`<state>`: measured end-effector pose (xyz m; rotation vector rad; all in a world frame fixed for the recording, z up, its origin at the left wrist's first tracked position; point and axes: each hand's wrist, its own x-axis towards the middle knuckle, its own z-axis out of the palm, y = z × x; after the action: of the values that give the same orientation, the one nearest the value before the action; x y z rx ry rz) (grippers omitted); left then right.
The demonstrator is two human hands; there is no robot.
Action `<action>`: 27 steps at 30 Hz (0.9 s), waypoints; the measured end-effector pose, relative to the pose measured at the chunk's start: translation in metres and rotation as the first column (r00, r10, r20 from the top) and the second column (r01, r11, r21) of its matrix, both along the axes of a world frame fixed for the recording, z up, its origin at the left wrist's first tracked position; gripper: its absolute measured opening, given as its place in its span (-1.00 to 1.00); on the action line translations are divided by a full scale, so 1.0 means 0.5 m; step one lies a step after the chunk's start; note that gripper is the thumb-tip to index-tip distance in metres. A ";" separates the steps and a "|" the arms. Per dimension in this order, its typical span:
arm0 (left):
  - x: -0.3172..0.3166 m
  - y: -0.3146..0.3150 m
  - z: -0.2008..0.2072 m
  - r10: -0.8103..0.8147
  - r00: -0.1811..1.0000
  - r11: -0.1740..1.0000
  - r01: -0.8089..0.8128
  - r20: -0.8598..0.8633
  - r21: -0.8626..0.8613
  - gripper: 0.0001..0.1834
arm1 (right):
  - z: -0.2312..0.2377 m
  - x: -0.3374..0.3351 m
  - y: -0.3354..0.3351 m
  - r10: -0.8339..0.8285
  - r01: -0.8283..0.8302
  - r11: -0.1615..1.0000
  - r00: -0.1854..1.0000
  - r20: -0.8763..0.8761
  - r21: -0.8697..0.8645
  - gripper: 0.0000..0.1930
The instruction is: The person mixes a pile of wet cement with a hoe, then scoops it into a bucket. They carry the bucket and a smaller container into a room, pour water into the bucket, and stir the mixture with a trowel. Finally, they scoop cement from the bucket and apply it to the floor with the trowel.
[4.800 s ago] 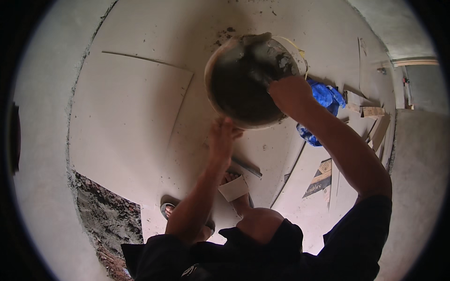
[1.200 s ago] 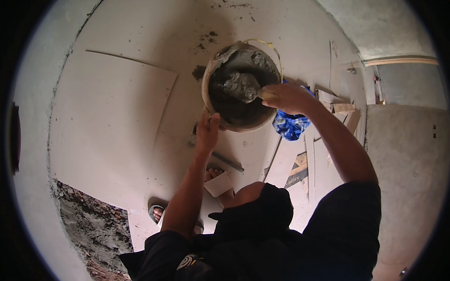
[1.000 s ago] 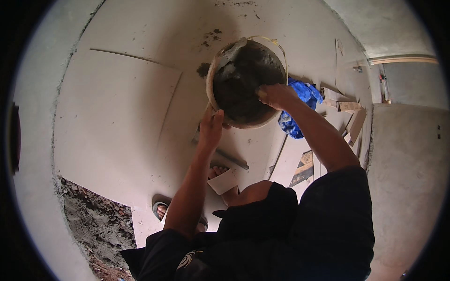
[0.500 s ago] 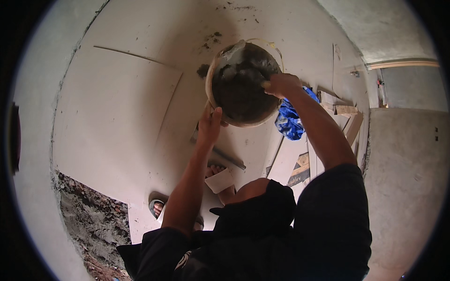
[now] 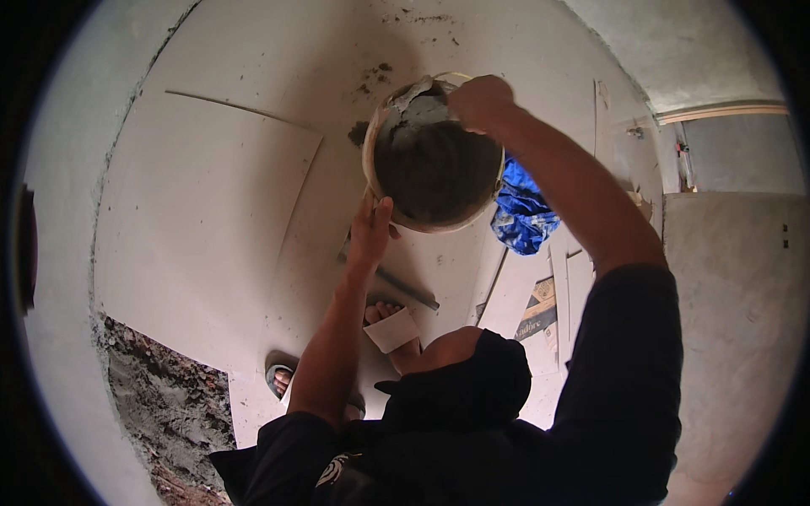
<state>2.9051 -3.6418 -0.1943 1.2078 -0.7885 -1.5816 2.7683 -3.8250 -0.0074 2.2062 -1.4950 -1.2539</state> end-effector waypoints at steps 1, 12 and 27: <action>0.001 -0.001 0.001 0.008 1.000 1.000 -0.008 -0.016 0.004 -0.30 | -0.033 0.016 0.010 0.096 -0.094 0.995 0.994 0.061 -0.028 -0.85; -0.001 -0.001 -0.005 0.026 0.996 0.999 -0.030 -0.089 -0.039 -0.28 | -0.131 -0.004 0.201 0.275 -0.279 0.960 0.928 0.253 -0.020 -0.85; -0.004 0.000 0.007 0.036 0.996 0.999 -0.033 -0.087 0.038 -0.49 | 0.131 -0.032 0.141 -0.094 0.044 0.942 0.986 0.136 0.333 -0.70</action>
<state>2.9033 -3.6419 -0.1908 1.1636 -0.6811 -1.6156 2.7523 -3.7543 0.0583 2.5286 -1.5224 -1.4840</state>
